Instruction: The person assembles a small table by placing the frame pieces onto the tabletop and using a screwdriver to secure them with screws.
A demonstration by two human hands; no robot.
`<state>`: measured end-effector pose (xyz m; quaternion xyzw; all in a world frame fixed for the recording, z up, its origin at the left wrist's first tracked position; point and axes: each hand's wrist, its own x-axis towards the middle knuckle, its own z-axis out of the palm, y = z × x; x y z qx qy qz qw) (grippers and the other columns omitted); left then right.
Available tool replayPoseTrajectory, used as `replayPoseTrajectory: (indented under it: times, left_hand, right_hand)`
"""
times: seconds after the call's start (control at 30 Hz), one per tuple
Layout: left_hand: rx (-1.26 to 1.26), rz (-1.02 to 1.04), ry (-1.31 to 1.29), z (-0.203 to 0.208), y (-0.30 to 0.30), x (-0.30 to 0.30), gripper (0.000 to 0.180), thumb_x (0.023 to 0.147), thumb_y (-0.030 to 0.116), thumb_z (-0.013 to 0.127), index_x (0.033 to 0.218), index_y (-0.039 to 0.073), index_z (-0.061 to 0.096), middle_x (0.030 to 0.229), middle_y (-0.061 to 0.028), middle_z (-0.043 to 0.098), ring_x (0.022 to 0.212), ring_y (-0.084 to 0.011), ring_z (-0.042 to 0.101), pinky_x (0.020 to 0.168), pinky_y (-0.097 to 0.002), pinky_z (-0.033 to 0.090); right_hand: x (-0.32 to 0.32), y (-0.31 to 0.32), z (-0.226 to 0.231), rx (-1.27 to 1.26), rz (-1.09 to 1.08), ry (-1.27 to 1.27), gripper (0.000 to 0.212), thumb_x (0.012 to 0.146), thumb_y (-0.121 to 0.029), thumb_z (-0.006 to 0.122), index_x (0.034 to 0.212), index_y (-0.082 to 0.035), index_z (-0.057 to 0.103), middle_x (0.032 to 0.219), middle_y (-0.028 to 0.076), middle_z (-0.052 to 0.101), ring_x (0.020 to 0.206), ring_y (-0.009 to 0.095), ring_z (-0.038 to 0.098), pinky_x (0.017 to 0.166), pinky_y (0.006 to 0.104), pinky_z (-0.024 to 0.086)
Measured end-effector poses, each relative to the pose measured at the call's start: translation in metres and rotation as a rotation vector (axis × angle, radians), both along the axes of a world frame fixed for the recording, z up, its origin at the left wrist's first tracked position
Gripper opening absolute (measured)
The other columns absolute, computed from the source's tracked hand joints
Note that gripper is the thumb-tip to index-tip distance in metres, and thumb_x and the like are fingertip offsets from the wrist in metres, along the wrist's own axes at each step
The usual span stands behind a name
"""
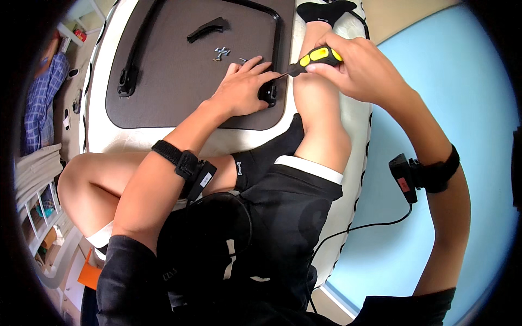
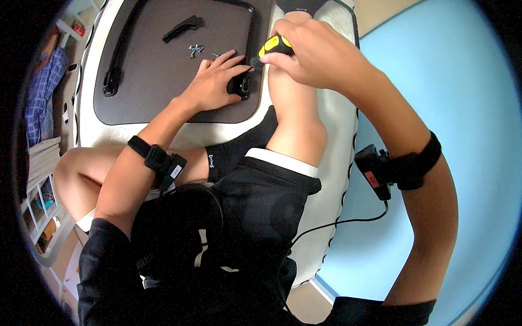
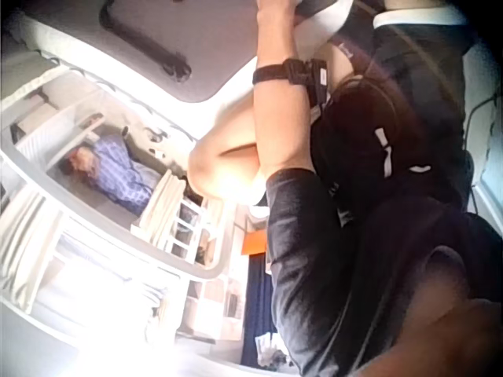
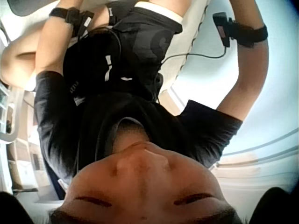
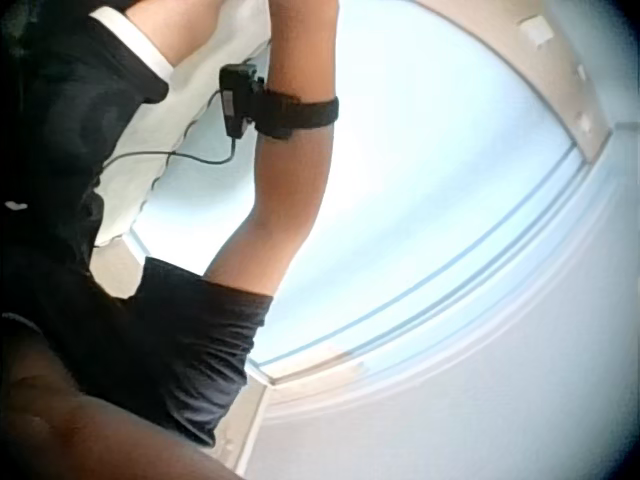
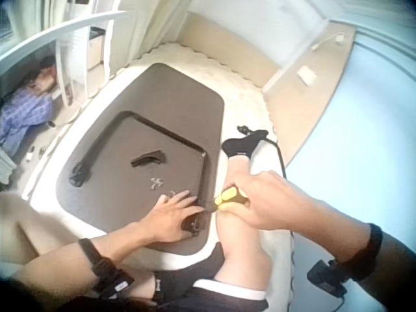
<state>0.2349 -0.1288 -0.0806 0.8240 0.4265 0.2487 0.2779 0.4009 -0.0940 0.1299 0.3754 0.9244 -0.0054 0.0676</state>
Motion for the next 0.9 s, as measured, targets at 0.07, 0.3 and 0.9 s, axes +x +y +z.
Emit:
replayPoseTrajectory:
  times: [0.07,0.3,0.9]
  left_hand:
    - [-0.010,-0.006,0.009,0.001,0.000,0.001,0.071,0.067,0.025,0.079,0.133,0.017,0.055,0.148,-0.0118,0.041,0.142,-0.0265,0.028,0.108,-0.0418,0.027]
    - [-0.005,-0.013,0.023,0.002,0.002,0.001,0.072,0.067,0.026,0.079,0.133,0.014,0.054,0.148,-0.0120,0.040,0.142,-0.0279,0.028,0.108,-0.0424,0.027]
    - [-0.047,-0.031,0.062,0.010,0.001,-0.001,0.071,0.071,0.027,0.079,0.135,0.015,0.052,0.149,-0.0102,0.040,0.142,-0.0263,0.027,0.109,-0.0420,0.024]
  right_hand:
    - [-0.004,-0.007,-0.006,0.090,-0.107,-0.013,0.043,0.083,-0.037,0.069,0.087,0.006,0.064,0.085,0.022,0.060,0.076,0.038,0.063,0.070,0.0404,0.052]
    - [-0.022,0.001,-0.003,0.020,-0.144,-0.046,0.051,0.081,-0.043,0.070,0.091,0.007,0.062,0.079,0.022,0.062,0.079,0.037,0.065,0.073,0.0420,0.052]
    - [-0.018,0.015,-0.027,0.079,-0.285,0.061,0.052,0.080,-0.043,0.063,0.066,0.006,0.068,0.060,0.021,0.062,0.058,0.037,0.064,0.067,0.0464,0.052]
